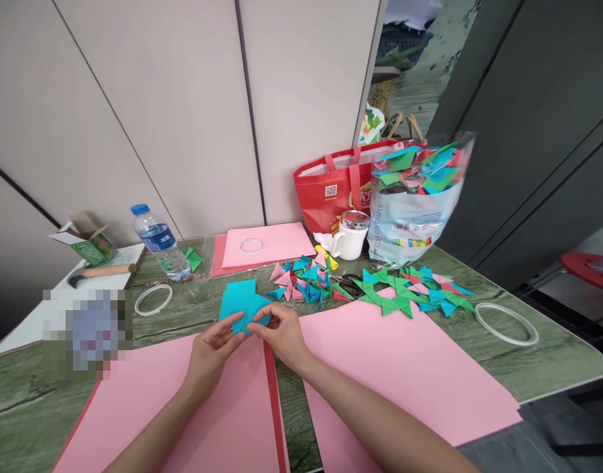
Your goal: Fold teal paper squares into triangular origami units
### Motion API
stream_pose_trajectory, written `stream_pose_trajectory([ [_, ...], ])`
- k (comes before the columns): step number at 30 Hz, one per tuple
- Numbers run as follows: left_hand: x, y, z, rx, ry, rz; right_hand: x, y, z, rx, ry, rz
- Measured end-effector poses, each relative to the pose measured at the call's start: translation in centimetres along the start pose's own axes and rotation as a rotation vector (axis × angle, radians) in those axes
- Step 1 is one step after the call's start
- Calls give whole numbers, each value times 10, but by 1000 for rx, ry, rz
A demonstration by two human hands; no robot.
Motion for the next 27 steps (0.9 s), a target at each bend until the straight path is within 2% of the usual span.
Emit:
stream_pose_trajectory([
  [4,0,-3,-1,7,-9,39,0,-4,1,-20,-4,13],
  [9,-1,-6,-1,-58,19,136,1,-5,2,11,-42,12],
  [18,1,3,2,-55,32,176,4,-3,4,1,-42,25],
  [27,-4,-8,-3,-171,22,138,6,-6,6,-26,-101,46],
])
Point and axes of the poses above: each hand's wrist, its own z-axis away from the middle knuckle, its own x-axis out of the palm, y = z × x, the point moved 3 cm from there along -z, towards the middle knuckle, and after that the axes turned 11 degrees about y, right-handed, at the moved point
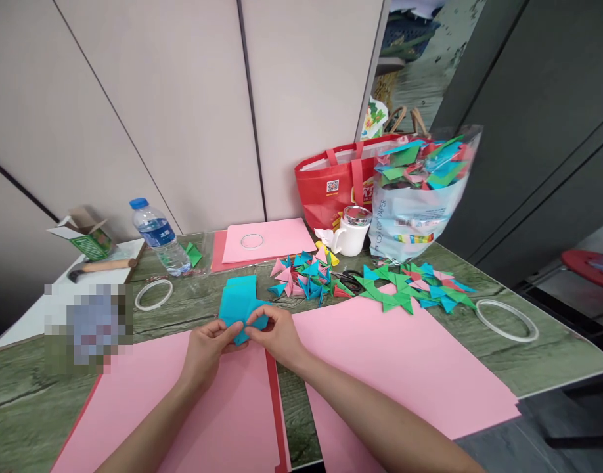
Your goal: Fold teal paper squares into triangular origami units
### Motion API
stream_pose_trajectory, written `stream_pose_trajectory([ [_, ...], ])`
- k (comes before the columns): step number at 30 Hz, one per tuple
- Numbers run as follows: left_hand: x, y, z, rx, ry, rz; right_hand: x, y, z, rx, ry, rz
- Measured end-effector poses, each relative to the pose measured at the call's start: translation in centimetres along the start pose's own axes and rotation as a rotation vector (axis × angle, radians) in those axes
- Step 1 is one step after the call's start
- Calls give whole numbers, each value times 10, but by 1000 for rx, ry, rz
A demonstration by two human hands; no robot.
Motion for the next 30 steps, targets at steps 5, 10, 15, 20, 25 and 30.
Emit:
stream_pose_trajectory([
  [5,1,-3,0,-44,-59,54,-1,0,-3,10,-35,20],
  [10,3,-4,0,-43,-87,90,-2,1,-4,25,-58,5],
  [15,4,-3,1,-53,-93,114,-3,1,-4,25,-42,6],
  [20,4,-2,1,-62,-101,107,-3,0,-3,41,-18,-9],
  [25,5,-1,4,-68,-97,72,-2,-2,-3,84,22,-29],
  [30,5,-2,4,-72,-64,65,-1,-4,-1,86,40,-39],
])
Point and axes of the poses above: each hand's wrist, its own z-axis away from the middle knuckle, its own x-axis out of the palm, y = z × x, the point moved 3 cm from there along -z, towards the middle knuckle, and after that the axes turned 11 degrees about y, right-handed, at the moved point
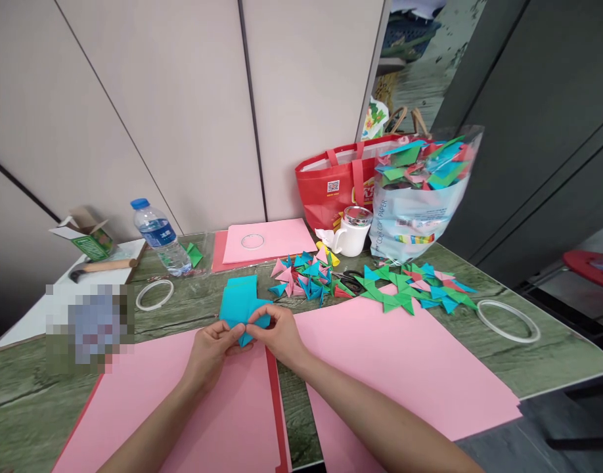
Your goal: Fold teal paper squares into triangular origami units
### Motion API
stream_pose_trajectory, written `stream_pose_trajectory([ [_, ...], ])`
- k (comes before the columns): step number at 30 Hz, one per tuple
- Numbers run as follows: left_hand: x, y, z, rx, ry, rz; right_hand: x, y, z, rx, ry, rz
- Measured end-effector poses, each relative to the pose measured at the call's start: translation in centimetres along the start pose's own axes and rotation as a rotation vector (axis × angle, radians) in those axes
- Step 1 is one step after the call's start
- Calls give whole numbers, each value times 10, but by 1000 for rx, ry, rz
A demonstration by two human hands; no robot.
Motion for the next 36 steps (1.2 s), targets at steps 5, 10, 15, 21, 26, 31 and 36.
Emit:
stream_pose_trajectory([
  [5,0,0,0,22,22,-20,1,0,1,-26,7,-8],
  [10,1,2,1,63,43,-92,1,4,1,12,11,-14],
  [15,2,7,1,96,44,-168,0,7,-1,22,42,29],
  [21,-2,15,0,65,-2,-212,-3,5,-3,2,13,64],
  [26,-4,13,-3,78,-113,-158,-3,6,-4,-6,-32,34],
  [31,-3,17,-4,91,-159,-208,-4,8,-5,10,-25,1],
  [36,-2,22,-1,163,-162,-247,-3,10,-4,32,-42,-26],
])
Point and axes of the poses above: each hand's wrist, its own z-axis away from the middle knuckle, its own x-axis out of the palm, y = z × x, the point moved 3 cm from there along -z, towards the middle knuckle, and after that the axes turned 11 degrees about y, right-handed, at the moved point
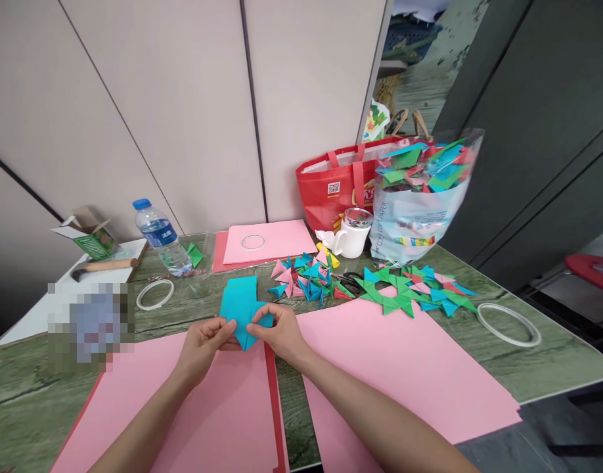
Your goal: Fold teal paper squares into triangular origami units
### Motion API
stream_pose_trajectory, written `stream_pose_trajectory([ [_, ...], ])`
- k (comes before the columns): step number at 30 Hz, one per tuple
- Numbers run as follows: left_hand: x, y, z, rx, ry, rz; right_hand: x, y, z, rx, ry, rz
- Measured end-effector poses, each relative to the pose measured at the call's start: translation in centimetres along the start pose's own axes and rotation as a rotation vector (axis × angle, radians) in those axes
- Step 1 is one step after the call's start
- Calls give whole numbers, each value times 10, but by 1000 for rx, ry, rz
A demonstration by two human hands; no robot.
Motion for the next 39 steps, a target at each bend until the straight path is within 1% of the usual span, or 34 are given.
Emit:
stream_pose_trajectory([
  [2,0,-1,0,-1,24,16,0,0,0,17,3,-18],
  [4,2,-3,1,-39,36,11,-2,0,-1,30,29,-19],
  [7,9,-9,3,-126,-33,-54,-4,-1,-3,36,68,3],
  [10,15,-12,6,-140,-106,-73,-5,-3,-3,34,81,-1],
  [14,19,-11,10,-100,-97,-35,-4,-1,-2,49,107,-17],
  [18,20,-9,11,-64,-79,-59,-5,0,-4,41,104,-42],
  [20,20,-8,10,-20,-87,-92,-6,-1,-5,18,112,-40],
  [23,19,-6,9,64,-65,-156,-7,-3,-5,-5,111,-37],
  [26,18,-4,10,124,-56,-191,-5,-3,-4,19,100,-55],
  [29,18,-3,12,146,-56,-199,-3,-3,-3,51,85,-91],
  [32,16,-2,12,154,-9,-198,-3,-5,-2,57,59,-118],
  [36,9,2,10,208,100,-210,-2,-7,0,41,27,-119],
  [39,7,3,10,235,133,-219,-1,-8,1,33,11,-118],
])
Point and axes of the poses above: each hand's wrist, its own z-axis away from the middle knuckle, its own x-axis out of the palm, y = z × x, the point moved 3 cm from there along -z, towards the middle knuckle, and after that the axes turned 11 degrees about y, right-handed, at the moved point
